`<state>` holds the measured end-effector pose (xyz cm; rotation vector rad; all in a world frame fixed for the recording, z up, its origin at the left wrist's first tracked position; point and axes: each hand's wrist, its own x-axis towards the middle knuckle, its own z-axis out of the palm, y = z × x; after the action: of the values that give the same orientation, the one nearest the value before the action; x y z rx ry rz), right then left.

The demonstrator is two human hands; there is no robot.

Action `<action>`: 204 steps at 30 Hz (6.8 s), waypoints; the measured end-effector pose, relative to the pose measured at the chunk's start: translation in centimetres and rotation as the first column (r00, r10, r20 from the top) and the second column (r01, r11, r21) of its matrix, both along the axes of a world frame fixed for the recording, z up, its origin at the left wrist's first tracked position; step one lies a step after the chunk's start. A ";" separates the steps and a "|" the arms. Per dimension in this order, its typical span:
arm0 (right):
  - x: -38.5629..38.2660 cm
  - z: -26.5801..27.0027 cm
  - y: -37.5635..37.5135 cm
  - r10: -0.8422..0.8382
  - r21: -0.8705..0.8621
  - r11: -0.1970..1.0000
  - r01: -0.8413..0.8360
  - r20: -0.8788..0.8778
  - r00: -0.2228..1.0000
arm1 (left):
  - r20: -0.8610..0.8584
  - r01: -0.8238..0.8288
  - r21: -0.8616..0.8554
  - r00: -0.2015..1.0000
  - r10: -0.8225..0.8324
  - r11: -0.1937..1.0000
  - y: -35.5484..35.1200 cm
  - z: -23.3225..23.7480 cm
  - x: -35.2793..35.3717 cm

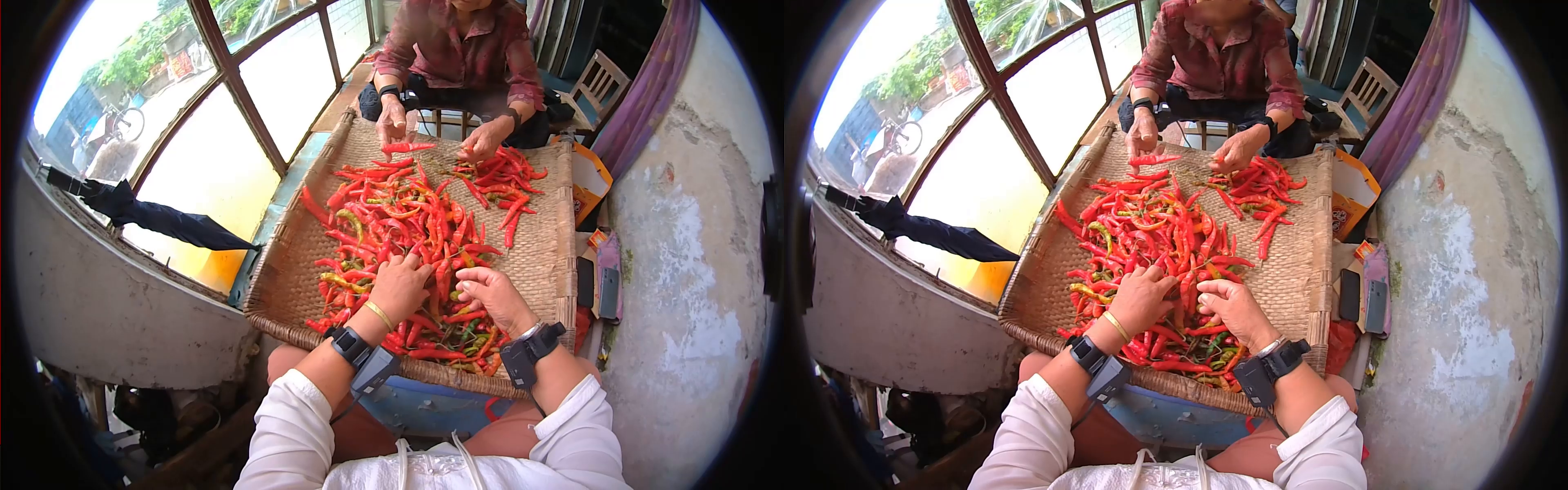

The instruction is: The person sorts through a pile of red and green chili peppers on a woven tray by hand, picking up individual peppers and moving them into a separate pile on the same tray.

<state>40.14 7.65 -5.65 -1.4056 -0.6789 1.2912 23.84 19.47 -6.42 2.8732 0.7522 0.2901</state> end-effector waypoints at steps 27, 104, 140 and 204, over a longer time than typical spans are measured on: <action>-1.3 0.8 -0.8 0.138 0.074 0.924 -0.375 0.850 0.508 | 0.255 0.358 0.078 0.895 -0.365 0.931 -1.7 2.5 -0.6; -1.6 0.6 -0.5 0.256 0.108 0.934 -0.341 0.464 0.848 | 0.081 0.206 -0.141 0.977 -0.196 0.968 -1.0 2.1 -1.7; 2.1 0.2 -0.4 -0.036 0.068 0.996 0.052 -0.222 0.974 | -0.023 -0.028 -0.004 0.999 0.028 1.000 0.0 -0.3 -1.5; 4.1 4.1 0.2 -0.627 0.233 0.698 0.677 -0.257 0.735 | 0.157 0.252 -0.439 0.967 -0.203 0.863 -1.1 0.7 -0.1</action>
<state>44.23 7.83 -1.52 -1.1081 -0.2049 0.6672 23.71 18.40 -5.76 2.4410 0.3860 0.1988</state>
